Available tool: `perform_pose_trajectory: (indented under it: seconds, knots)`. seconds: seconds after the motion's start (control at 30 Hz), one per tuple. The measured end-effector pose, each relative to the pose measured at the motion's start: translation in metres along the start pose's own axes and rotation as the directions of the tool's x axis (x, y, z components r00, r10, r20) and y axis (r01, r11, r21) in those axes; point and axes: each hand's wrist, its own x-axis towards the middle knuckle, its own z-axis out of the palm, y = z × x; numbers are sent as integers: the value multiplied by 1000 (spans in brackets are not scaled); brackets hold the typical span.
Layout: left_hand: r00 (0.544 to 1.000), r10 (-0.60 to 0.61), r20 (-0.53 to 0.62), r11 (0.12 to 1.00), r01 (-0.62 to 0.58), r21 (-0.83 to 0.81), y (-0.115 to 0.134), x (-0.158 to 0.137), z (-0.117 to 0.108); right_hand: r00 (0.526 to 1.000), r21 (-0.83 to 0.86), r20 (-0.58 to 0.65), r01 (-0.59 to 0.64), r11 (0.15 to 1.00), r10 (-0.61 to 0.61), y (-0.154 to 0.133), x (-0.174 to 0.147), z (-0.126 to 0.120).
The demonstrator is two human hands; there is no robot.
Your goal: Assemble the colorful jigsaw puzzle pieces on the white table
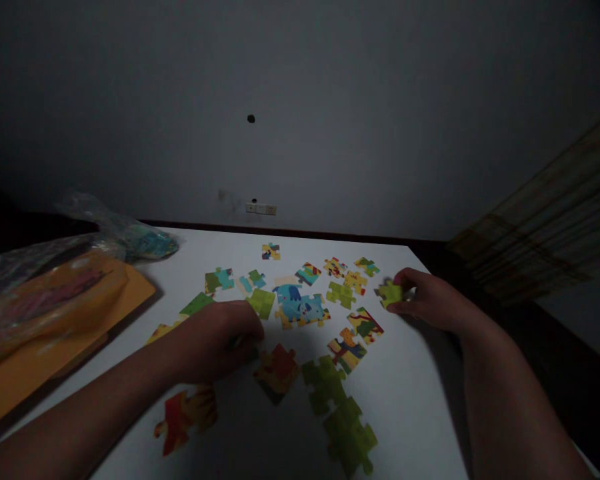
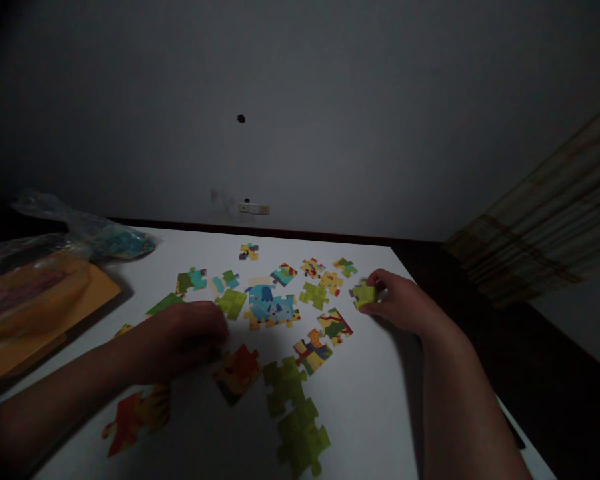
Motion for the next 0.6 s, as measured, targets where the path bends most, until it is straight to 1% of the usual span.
perform_pose_trajectory:
  seconds: [0.07, 0.1, 0.13, 0.23, 0.27, 0.3, 0.37, 0.4, 0.47, 0.53, 0.6]
  knots:
    - [1000, -6, -3, 1000, 6, 5, 2, 0, -1, 997, 25, -27, 80, 997, -79, -4, 0, 0]
    - [1000, -5, -5, 1000, 6, 6, 3, 0, -1, 995, 42, -21, 101, 994, -100, -6, -1, 0]
    - [1000, -4, -9, 1000, 4, 5, 3, 0, -1, 995, 65, -2, 100, 993, -100, -8, -2, 0]
    - [1000, 6, -23, 1000, -6, 2, 5, 0, -2, 996, 141, 79, 19, 990, -31, -12, -5, -1]
    - [1000, 3, -24, 1000, -2, 4, 6, 1, -3, 996, 166, 89, 9, 986, -24, -13, -6, 0]
    - [1000, -5, -17, 1000, 5, 7, 7, 1, -4, 996, 194, 75, 30, 980, -46, -14, -6, 0]
    - [1000, -23, 3, 1000, 23, 15, 9, 1, -5, 986, 247, -30, 167, 955, -164, -16, -5, 1]
    - [999, -33, 11, 999, 33, 20, 9, 0, -6, 966, 260, -106, 256, 931, -236, -17, -5, 2]
    - [999, -50, 13, 998, 50, 30, 10, 0, -6, 900, 256, -249, 417, 872, -358, -22, -3, 2]
    - [998, -58, 12, 998, 57, 40, 10, 0, -5, 834, 228, -347, 518, 824, -429, -27, -2, 3]
    - [999, -53, 10, 998, 53, 45, 10, 0, -5, 775, 197, -421, 585, 787, -471, -32, -1, 4]
